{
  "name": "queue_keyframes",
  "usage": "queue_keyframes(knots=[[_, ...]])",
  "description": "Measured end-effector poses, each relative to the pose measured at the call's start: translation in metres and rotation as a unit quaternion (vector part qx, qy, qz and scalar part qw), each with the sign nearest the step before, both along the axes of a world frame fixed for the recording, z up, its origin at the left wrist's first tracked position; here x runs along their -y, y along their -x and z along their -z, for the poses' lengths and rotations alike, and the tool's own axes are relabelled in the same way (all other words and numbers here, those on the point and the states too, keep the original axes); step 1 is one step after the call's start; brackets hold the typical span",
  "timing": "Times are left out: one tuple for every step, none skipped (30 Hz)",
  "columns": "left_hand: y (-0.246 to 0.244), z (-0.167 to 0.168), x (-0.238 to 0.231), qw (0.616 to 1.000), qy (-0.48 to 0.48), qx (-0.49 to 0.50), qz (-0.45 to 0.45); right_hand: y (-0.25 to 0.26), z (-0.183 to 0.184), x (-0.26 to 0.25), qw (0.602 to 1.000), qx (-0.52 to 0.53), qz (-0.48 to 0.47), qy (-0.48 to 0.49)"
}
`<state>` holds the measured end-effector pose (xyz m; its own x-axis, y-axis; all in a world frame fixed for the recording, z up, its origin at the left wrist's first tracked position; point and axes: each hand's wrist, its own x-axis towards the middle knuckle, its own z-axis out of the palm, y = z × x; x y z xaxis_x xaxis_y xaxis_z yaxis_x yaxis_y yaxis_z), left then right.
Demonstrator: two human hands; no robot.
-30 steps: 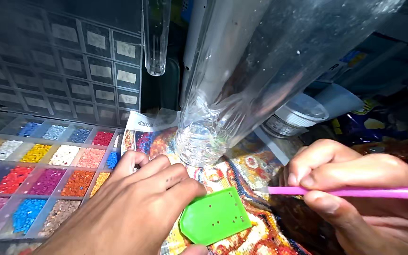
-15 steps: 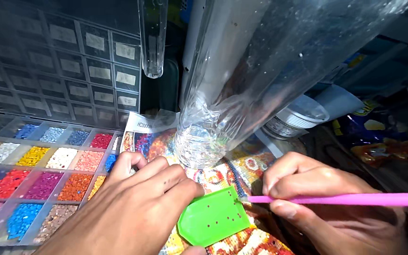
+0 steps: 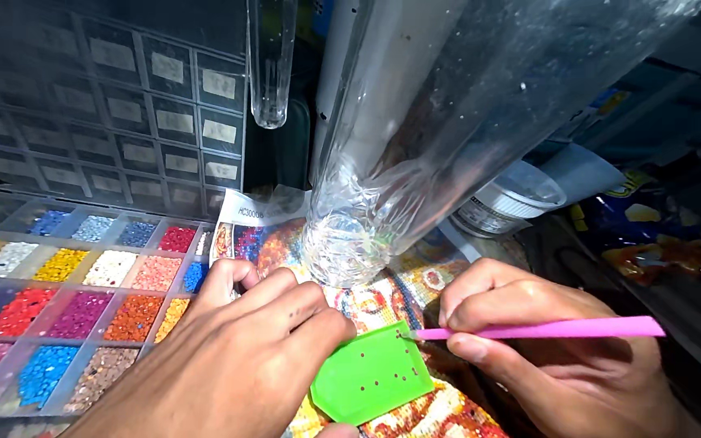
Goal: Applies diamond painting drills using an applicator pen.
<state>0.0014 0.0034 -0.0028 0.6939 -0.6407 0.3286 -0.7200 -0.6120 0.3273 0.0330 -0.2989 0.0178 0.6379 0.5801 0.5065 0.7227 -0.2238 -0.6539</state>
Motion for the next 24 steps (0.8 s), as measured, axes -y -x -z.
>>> queue_keyframes(knots=[[-0.0002,-0.0005,0.0000,1.000,0.000,-0.007,-0.001,0.0000,0.0000,0.0001,1.000,-0.001,0.000,-0.004],[-0.0002,-0.0005,0.0000,1.000,0.003,-0.014,-0.001,0.0004,-0.0004,0.0000,1.000,-0.002,0.002,-0.006],[0.0000,-0.0006,-0.0002,1.000,0.002,-0.019,-0.001,0.0011,-0.0012,0.0000,1.000,-0.002,0.004,-0.008],[0.0000,-0.0006,-0.0003,1.000,0.001,-0.022,-0.002,0.0014,-0.0021,0.0001,1.000,-0.002,0.004,-0.009],[-0.0003,-0.0005,-0.0004,1.000,0.000,-0.023,-0.002,0.0015,-0.0028,0.0000,1.000,-0.002,0.002,-0.011],[-0.0002,-0.0003,-0.0004,1.000,0.000,-0.024,-0.001,0.0019,-0.0031,0.0000,1.000,-0.003,0.001,-0.009],[-0.0001,-0.0003,-0.0002,1.000,0.001,-0.027,0.001,0.0022,-0.0028,0.0000,1.000,-0.005,-0.001,-0.007],[0.0000,-0.0004,-0.0001,1.000,0.001,-0.028,0.001,0.0021,-0.0022,-0.0002,1.000,-0.006,-0.005,-0.006],[0.0000,-0.0007,-0.0001,0.999,0.001,-0.032,0.002,0.0015,-0.0016,-0.0003,1.000,-0.005,-0.007,-0.003],[-0.0001,-0.0011,-0.0002,0.999,-0.001,-0.034,0.002,0.0006,-0.0012,-0.0002,1.000,-0.002,-0.010,0.002],[-0.0002,-0.0017,-0.0003,0.999,-0.003,-0.035,0.002,-0.0002,-0.0009,-0.0001,1.000,0.001,-0.012,0.006],[-0.0003,-0.0024,-0.0002,0.999,-0.003,-0.038,0.002,-0.0009,-0.0007,0.0001,1.000,0.002,-0.013,0.010],[-0.0002,-0.0025,-0.0002,0.999,-0.004,-0.038,0.001,-0.0011,-0.0004,0.0002,1.000,0.002,-0.012,0.012],[0.0001,-0.0019,-0.0002,0.999,-0.002,-0.037,0.001,-0.0006,0.0001,0.0002,1.000,0.001,-0.010,0.012],[0.0001,-0.0014,-0.0003,0.999,-0.001,-0.037,0.002,-0.0005,0.0005,0.0002,1.000,0.000,-0.009,0.013],[0.0000,-0.0014,-0.0003,0.999,-0.001,-0.037,0.002,-0.0007,0.0009,0.0002,1.000,-0.001,-0.009,0.012],[0.0000,-0.0017,-0.0001,0.999,-0.001,-0.038,0.002,-0.0008,0.0012,0.0002,1.000,-0.002,-0.010,0.011],[0.0000,-0.0019,-0.0001,0.999,-0.001,-0.040,0.002,-0.0010,0.0015,0.0004,1.000,-0.001,-0.011,0.013],[0.0004,-0.0025,0.0000,0.999,-0.002,-0.044,0.001,-0.0009,0.0017,0.0006,1.000,-0.002,-0.013,0.014],[0.0008,-0.0032,0.0001,0.999,-0.005,-0.047,0.000,-0.0009,0.0018,0.0006,1.000,-0.004,-0.014,0.015],[0.0011,-0.0042,0.0002,0.999,-0.008,-0.050,-0.001,-0.0010,0.0019,0.0008,1.000,-0.005,-0.015,0.018],[0.0010,-0.0051,0.0002,0.999,-0.009,-0.052,0.000,-0.0013,0.0019,0.0009,1.000,-0.005,-0.016,0.020],[0.0009,-0.0060,0.0001,0.998,-0.011,-0.054,0.002,-0.0013,0.0020,0.0010,1.000,-0.006,-0.016,0.021],[0.0009,-0.0065,0.0000,0.998,-0.012,-0.055,0.004,-0.0011,0.0019,0.0010,1.000,-0.007,-0.016,0.024]])
